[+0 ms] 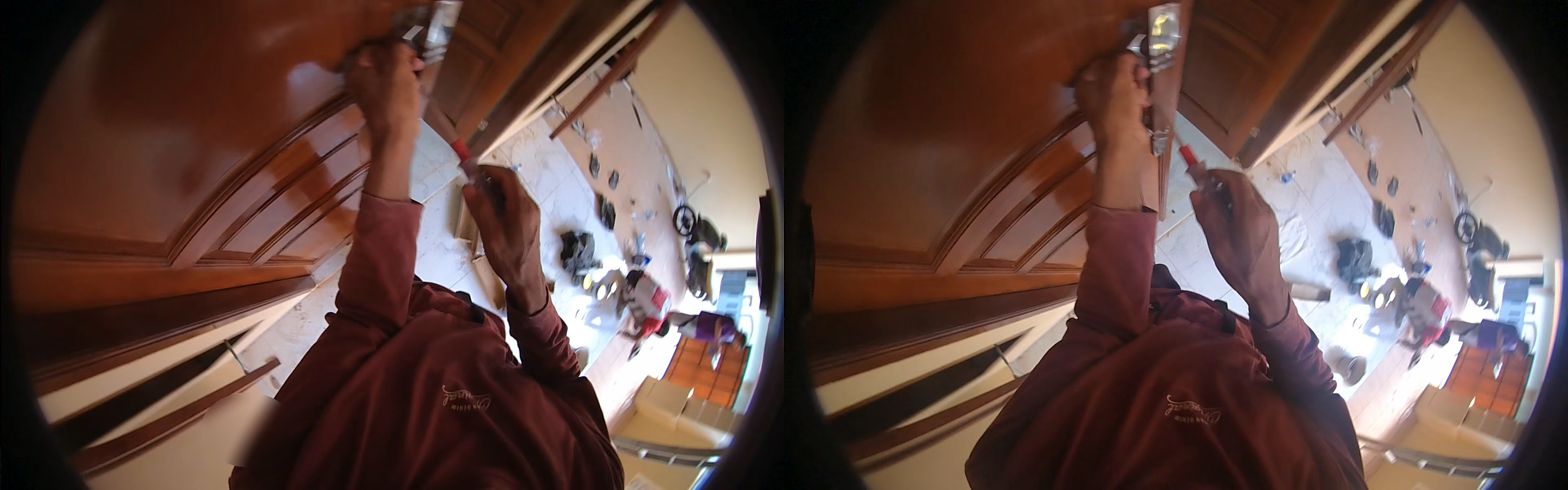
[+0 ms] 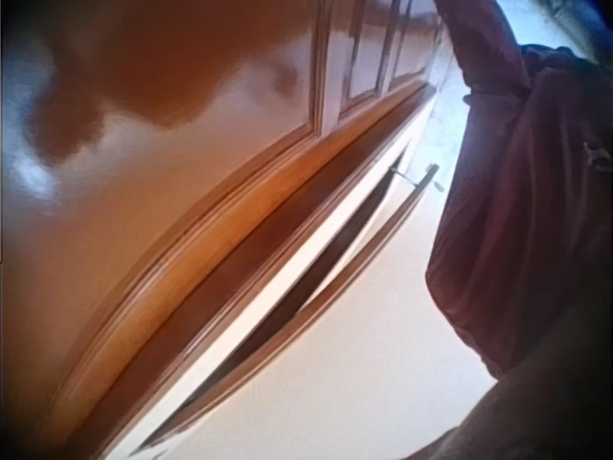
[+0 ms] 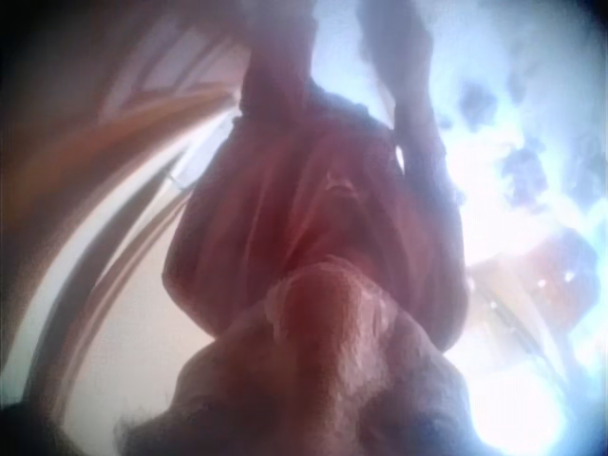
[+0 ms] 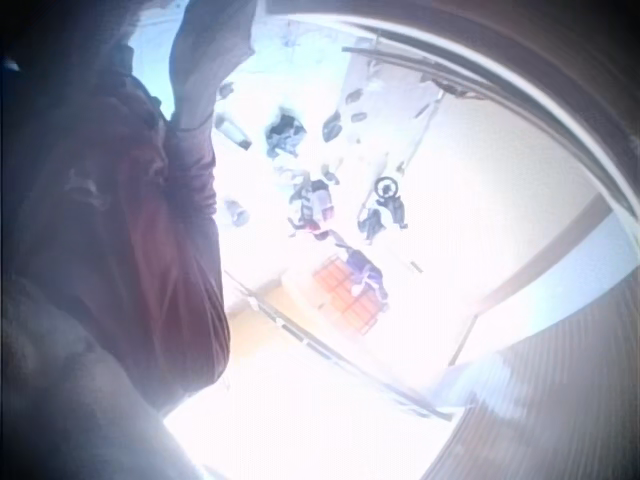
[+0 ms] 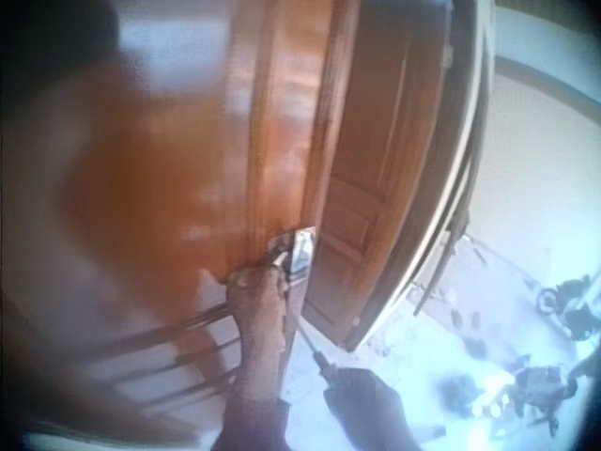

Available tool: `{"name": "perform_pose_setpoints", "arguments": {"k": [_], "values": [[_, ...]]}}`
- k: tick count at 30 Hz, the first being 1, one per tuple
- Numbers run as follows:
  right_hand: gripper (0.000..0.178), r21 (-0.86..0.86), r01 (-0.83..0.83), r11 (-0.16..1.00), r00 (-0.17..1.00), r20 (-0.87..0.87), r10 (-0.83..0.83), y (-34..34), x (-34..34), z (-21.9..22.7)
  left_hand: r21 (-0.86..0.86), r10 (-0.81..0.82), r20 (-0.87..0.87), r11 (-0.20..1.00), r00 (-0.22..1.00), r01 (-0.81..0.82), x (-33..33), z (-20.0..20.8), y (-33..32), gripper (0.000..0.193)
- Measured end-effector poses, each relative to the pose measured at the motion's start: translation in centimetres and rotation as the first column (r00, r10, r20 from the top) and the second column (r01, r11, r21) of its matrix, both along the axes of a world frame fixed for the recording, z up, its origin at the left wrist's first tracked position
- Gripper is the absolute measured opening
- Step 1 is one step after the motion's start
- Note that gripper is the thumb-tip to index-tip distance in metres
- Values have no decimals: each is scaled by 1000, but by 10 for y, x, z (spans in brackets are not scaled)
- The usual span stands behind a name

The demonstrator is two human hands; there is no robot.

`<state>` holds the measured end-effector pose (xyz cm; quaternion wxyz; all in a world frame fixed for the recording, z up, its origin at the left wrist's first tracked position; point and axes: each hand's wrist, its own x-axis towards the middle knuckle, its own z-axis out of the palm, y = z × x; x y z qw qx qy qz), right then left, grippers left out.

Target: The person uses a screwdriver to install a metal door handle on a wooden door. They repeatedly tighten screws on both sides of the handle, occasionally bending down to pick up additional screws from the floor.

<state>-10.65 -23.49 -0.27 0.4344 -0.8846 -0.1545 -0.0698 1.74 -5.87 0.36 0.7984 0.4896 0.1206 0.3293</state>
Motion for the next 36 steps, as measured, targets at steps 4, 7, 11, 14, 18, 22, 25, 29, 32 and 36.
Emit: {"name": "perform_pose_setpoints", "arguments": {"k": [4,7,11,14,18,22,25,29,32,36], "values": [[30,171,9,985,952,-302,43,-66,-44,-44,-273,-323,-64,916,944,295,13,-8,23,12],[33,339,188,922,844,-535,24,-121,-73,-86,-326,-444,57,838,894,437,24,-15,40,8],[34,401,557,727,675,-728,-116,-191,-121,-167,-224,-443,-6,874,896,431,12,-13,53,15],[30,396,747,533,588,-769,-252,-227,-131,-184,-296,-553,-23,799,833,523,22,-27,94,17],[33,427,802,417,558,-785,-270,-265,-96,-202,-183,-490,-111,865,865,467,1,0,114,18],[29,485,834,263,539,-818,-200,-298,-40,-218,22,-459,-244,878,855,478,-11,7,66,17],[25,659,752,0,658,-751,49,-321,-3,-247,248,-120,-380,942,917,226,-32,-9,51,19],[28,505,719,478,648,-735,-200,-337,39,-295,219,-268,-515,877,814,428,-49,-70,13,22],[28,137,663,736,464,-847,-260,-349,88,-349,-149,-562,-540,796,626,586,-38,-147,-42,23],[25,202,778,595,365,-916,-166,-345,104,-500,-462,-689,-684,663,239,589,16,-282,-158,29]]}}
